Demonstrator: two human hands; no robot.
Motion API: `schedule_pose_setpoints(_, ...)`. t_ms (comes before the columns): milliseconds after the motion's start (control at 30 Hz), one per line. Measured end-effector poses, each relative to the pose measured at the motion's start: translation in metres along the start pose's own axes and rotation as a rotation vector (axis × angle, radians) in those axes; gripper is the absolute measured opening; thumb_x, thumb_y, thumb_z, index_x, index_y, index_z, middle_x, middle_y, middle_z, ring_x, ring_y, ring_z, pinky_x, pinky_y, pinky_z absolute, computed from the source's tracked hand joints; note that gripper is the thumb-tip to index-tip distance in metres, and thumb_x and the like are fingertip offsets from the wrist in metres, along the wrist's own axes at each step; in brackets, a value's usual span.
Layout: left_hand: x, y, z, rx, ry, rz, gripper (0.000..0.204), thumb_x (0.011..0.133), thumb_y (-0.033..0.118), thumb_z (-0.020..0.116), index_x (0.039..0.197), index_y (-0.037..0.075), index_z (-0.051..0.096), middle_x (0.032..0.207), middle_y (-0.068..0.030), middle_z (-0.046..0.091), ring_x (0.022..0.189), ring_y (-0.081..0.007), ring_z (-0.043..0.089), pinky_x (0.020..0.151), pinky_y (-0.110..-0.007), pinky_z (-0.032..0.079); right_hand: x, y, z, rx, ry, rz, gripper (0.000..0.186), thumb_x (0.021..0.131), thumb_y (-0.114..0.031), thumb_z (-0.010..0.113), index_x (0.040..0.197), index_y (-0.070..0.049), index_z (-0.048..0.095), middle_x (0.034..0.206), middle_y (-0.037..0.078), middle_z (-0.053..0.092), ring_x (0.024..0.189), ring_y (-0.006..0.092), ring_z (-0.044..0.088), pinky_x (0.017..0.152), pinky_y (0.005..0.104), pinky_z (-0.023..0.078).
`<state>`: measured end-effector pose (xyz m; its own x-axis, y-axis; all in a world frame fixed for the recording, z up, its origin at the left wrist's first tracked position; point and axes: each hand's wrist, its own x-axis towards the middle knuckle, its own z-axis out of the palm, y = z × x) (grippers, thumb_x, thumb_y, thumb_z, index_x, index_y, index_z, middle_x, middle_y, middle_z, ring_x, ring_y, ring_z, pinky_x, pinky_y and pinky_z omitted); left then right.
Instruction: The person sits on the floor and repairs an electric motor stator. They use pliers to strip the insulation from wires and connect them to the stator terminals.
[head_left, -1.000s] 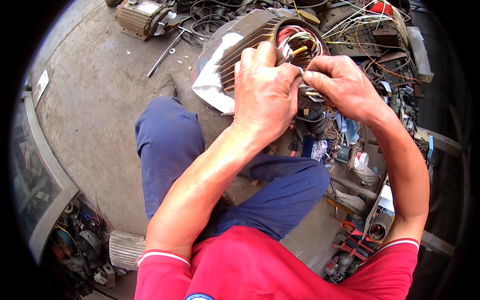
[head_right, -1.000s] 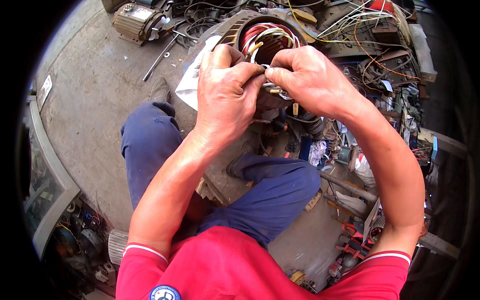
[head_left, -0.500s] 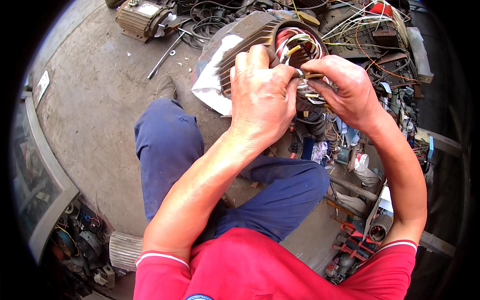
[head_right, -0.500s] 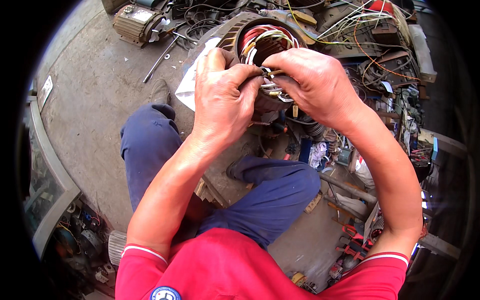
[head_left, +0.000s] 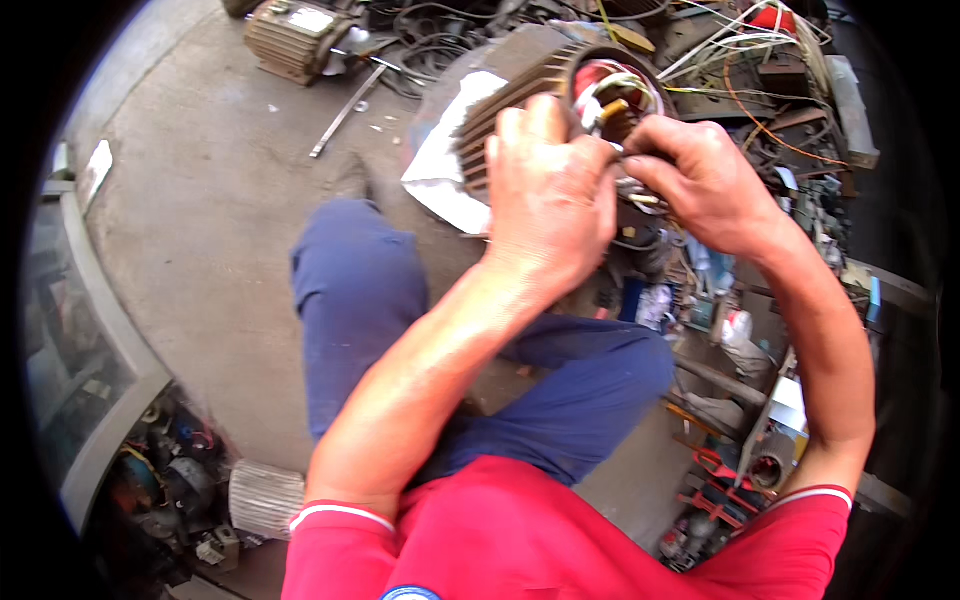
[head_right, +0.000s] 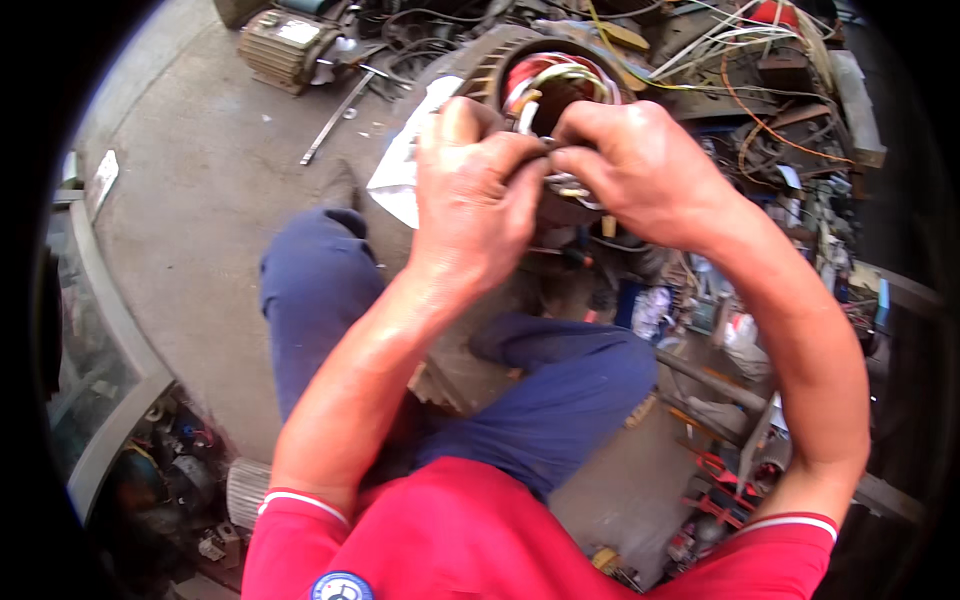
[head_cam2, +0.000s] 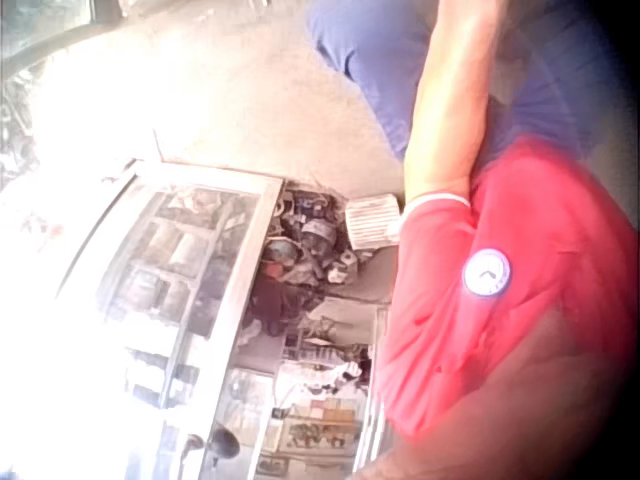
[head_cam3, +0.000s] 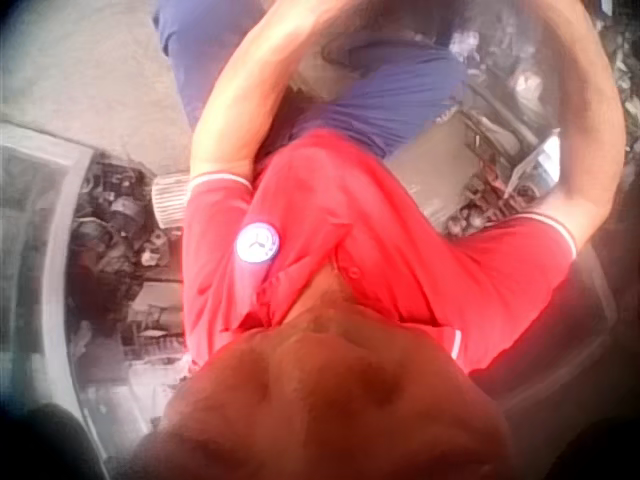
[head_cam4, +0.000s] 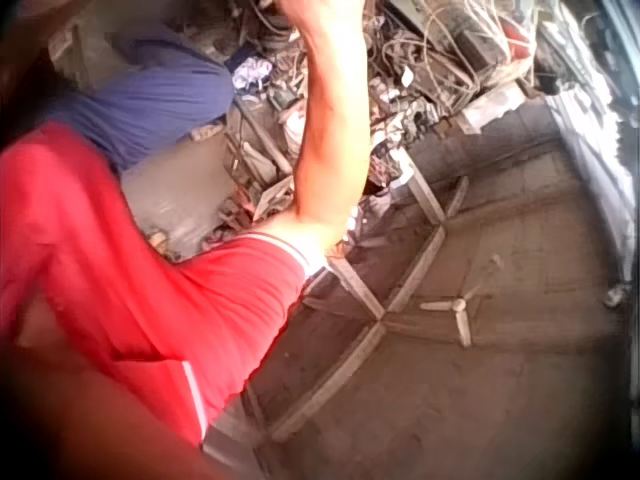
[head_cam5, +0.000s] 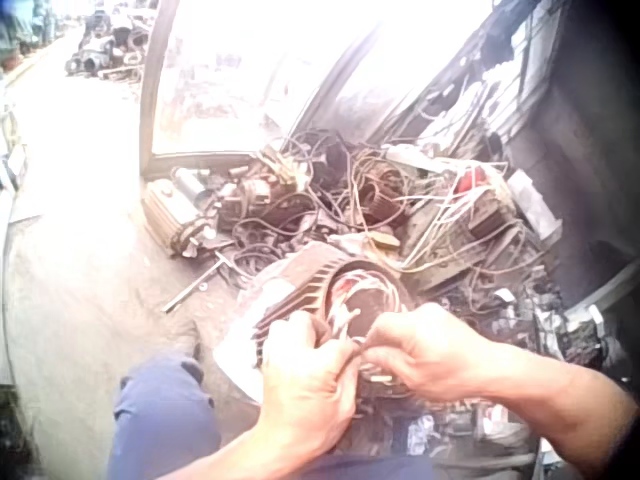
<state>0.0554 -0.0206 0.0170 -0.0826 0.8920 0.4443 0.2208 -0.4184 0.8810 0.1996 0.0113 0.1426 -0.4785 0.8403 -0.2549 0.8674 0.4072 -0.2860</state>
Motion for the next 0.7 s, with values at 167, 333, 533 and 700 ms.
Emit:
schedule_pose_setpoints(167,0.002,0.005,-0.002,0.036,-0.018,0.0,0.013,0.072,0.008,0.077,0.084,0.006,0.074,0.087,-0.0134,0.054,0.088,-0.0337,0.051,0.077,-0.045,0.042,0.004,-0.028,-0.011,0.306,-0.084,0.465,0.018,0.088,-0.01,0.064,0.09,0.008,0.065,0.068,0.014,0.062,0.062,0.0164,0.061,0.06,0.0352,0.049)
schedule_pose_setpoints(333,0.004,0.009,-0.002,-0.016,-0.036,-0.032,0.015,0.073,0.005,0.076,0.088,0.005,0.074,0.088,-0.0144,0.053,0.088,-0.0339,0.05,0.078,-0.044,0.043,-0.008,-0.001,0.0,-0.065,0.158,-0.134,0.017,0.078,-0.002,0.072,0.094,0.001,0.066,0.082,0.016,0.065,0.078,0.035,0.065,0.068,0.0397,0.052)
schedule_pose_setpoints(533,0.003,0.01,-0.006,-0.034,-0.036,-0.04,0.015,0.073,0.006,0.077,0.087,0.004,0.073,0.089,-0.0141,0.052,0.089,-0.0337,0.049,0.077,-0.044,0.042,-0.002,-0.002,-0.006,-0.334,0.159,-0.359,0.014,0.072,-0.005,0.07,0.083,-0.002,0.061,0.076,0.012,0.06,0.074,0.0333,0.062,0.064,0.0434,0.05)
schedule_pose_setpoints(700,0.001,0.007,-0.003,-0.055,-0.038,-0.022,0.015,0.072,0.004,0.077,0.085,0.006,0.073,0.089,-0.0121,0.053,0.088,-0.0315,0.05,0.077,-0.043,0.042,0.001,-0.015,-0.015,-0.354,-0.123,-0.064,0.017,0.083,-0.014,0.07,0.078,-0.002,0.059,0.069,0.019,0.062,0.073,0.0402,0.064,0.065,0.0493,0.05)
